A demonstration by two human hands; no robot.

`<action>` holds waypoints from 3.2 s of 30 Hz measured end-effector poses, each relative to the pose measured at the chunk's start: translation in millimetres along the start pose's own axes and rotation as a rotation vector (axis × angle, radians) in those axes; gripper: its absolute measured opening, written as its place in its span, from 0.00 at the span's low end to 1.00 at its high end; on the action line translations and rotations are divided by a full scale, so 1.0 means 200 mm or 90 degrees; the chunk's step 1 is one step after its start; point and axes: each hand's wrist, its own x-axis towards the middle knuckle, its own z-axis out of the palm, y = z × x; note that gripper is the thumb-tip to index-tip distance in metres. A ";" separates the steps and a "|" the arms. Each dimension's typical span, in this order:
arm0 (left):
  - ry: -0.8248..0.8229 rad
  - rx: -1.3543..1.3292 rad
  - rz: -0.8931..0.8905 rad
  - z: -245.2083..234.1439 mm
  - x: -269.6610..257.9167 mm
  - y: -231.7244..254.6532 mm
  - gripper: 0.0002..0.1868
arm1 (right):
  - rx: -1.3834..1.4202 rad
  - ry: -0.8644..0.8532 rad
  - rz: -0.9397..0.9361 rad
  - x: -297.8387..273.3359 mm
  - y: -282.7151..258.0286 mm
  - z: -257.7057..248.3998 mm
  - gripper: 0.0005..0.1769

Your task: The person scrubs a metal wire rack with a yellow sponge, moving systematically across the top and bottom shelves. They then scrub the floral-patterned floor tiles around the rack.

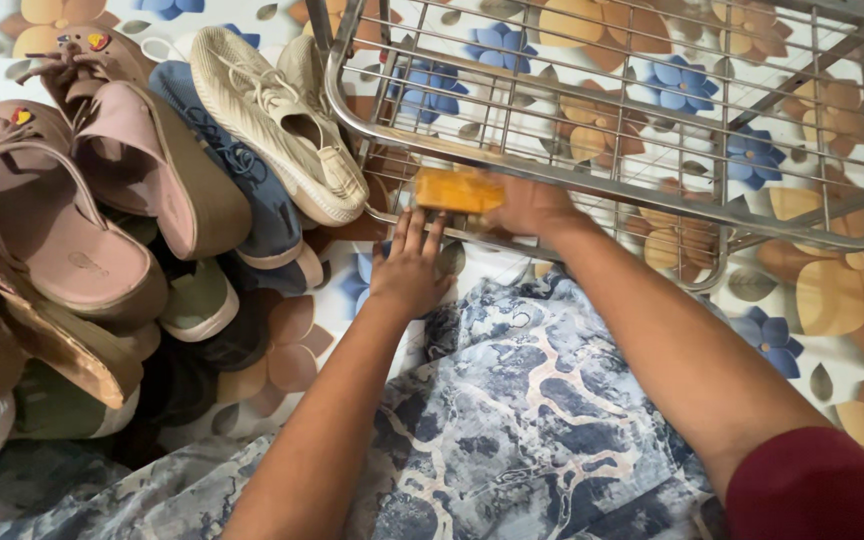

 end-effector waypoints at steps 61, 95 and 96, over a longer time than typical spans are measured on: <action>0.074 -0.137 -0.028 -0.01 0.02 -0.04 0.46 | 0.100 -0.122 -0.111 -0.13 0.18 -0.25 0.41; 0.302 -0.525 -0.104 -0.12 0.06 -0.07 0.40 | -0.127 -0.100 -0.336 0.00 -0.20 -0.03 0.33; 0.349 -0.523 -0.055 -0.13 0.07 -0.08 0.39 | -0.100 -0.056 -0.393 0.00 -0.23 0.00 0.30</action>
